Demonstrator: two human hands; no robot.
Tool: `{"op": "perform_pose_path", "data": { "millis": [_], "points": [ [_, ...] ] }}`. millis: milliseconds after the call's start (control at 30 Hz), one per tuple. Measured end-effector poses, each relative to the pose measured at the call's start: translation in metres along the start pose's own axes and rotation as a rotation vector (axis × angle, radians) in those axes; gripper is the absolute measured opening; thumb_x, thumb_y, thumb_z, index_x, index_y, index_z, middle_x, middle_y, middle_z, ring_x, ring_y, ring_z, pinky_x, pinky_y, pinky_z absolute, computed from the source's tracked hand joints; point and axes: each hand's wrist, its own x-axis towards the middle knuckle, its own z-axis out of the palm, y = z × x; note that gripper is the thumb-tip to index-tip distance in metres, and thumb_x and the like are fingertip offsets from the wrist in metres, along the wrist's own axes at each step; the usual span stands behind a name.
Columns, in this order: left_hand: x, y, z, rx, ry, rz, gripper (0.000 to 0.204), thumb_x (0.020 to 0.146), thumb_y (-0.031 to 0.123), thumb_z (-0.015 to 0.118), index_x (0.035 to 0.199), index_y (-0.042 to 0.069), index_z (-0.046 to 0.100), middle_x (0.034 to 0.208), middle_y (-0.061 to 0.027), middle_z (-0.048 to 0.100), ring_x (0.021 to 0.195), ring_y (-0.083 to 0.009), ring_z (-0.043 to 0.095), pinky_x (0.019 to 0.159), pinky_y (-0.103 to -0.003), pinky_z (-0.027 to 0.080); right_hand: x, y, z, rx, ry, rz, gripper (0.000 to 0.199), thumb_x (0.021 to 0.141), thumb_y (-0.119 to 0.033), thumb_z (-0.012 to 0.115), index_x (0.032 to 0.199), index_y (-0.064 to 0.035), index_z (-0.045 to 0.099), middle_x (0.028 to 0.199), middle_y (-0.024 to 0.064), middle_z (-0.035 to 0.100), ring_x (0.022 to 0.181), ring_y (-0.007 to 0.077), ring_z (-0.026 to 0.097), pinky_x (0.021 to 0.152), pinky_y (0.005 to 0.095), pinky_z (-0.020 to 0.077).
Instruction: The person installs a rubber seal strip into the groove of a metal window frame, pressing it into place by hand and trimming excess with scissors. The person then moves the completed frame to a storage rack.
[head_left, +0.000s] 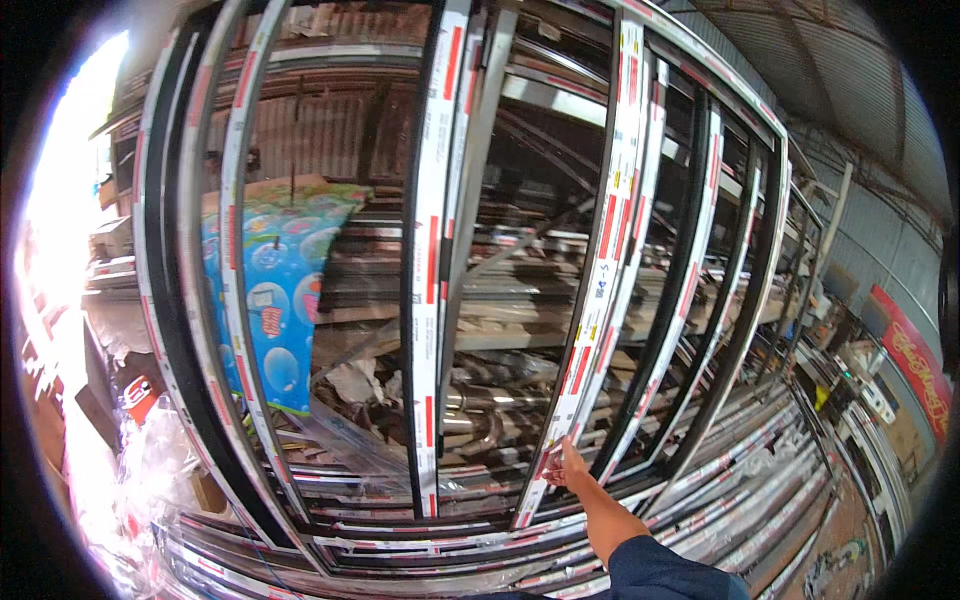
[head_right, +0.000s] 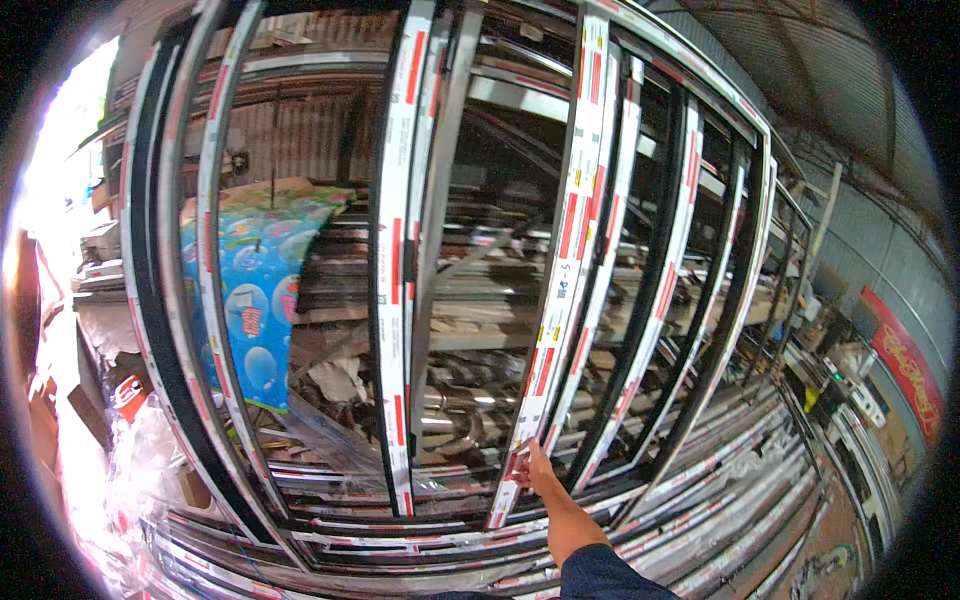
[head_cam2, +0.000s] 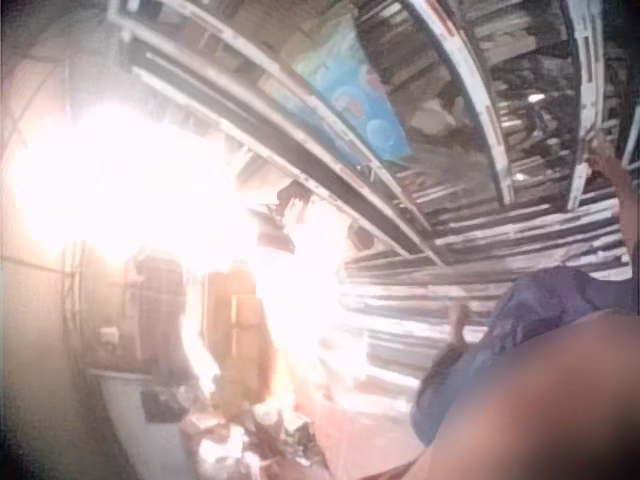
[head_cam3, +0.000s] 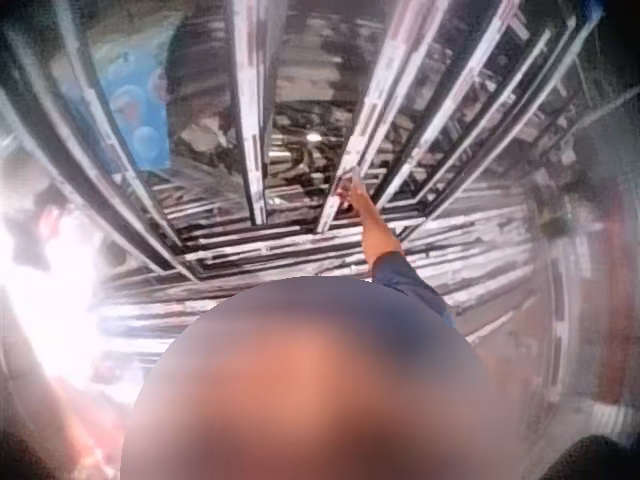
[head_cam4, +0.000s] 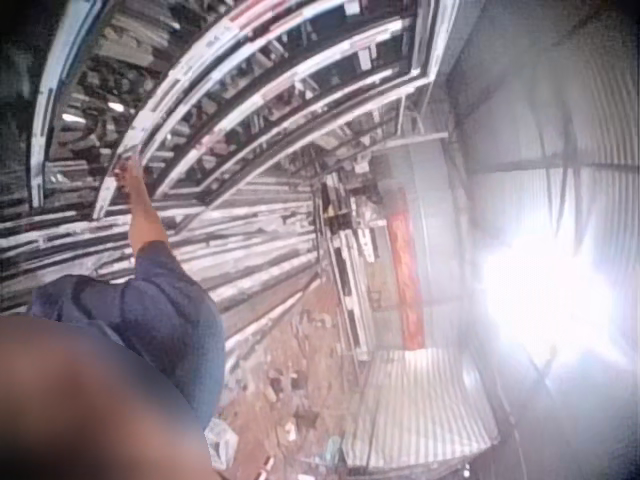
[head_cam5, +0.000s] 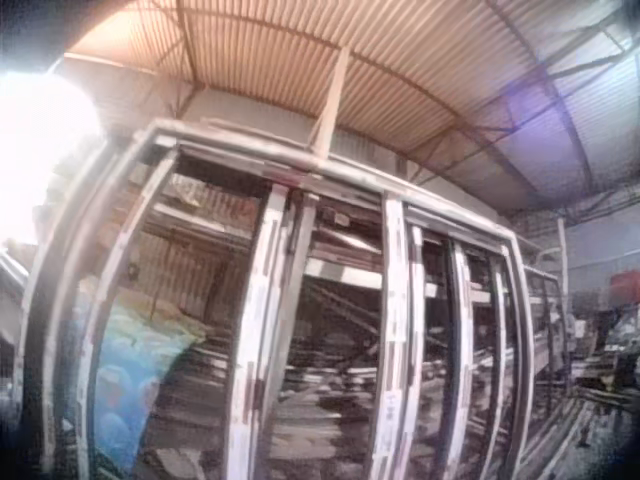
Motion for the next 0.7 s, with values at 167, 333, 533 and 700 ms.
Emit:
{"op": "perform_pose_path", "data": {
  "millis": [167,333,533,700],
  "points": [
    [-0.084,-0.063,-0.065,-0.113,0.22,0.141,0.032,0.094,0.027,0.08,0.109,0.002,0.067,0.083,-0.0103,0.071,0.071,-0.0182,0.061,0.062,-0.039,0.053,0.0,0.0,0.024,-0.113,0.062,-0.08,0.061,0.098,-0.076,0.047,0.131,-0.0252,0.05,0.083,0.0075,0.064,0.073,0.0311,0.072,0.061,0.0489,0.0545],
    [-0.073,-0.066,-0.051,-0.225,0.021,-0.102,0.04,0.1,0.043,0.064,0.118,0.008,0.069,0.101,-0.0103,0.075,0.081,-0.0183,0.063,0.066,-0.034,0.043,-0.002,-0.011,0.021,-0.047,-0.03,-0.047,0.058,0.098,-0.074,0.051,0.128,-0.0243,0.053,0.087,0.0084,0.07,0.073,0.0289,0.072,0.066,0.0499,0.0539],
    [0.025,0.051,0.075,0.553,-0.339,0.087,0.037,0.1,0.032,0.061,0.13,0.012,0.064,0.119,-0.0131,0.071,0.105,-0.0277,0.062,0.09,-0.042,0.044,-0.019,0.11,-0.019,-0.272,-0.034,-0.03,0.049,0.096,-0.055,0.072,0.128,-0.0184,0.064,0.099,0.0075,0.073,0.078,0.0201,0.073,0.064,0.0391,0.057],
    [0.057,0.088,0.163,1.567,-0.629,0.531,0.042,0.099,0.024,0.058,0.141,0.015,0.06,0.133,-0.0155,0.067,0.125,-0.0355,0.061,0.11,-0.049,0.045,-0.114,0.276,-0.1,-0.441,-0.084,0.224,0.06,0.091,-0.062,0.074,0.125,-0.0121,0.072,0.102,0.0093,0.074,0.076,0.0203,0.071,0.064,0.0364,0.0576]
  ]
}}
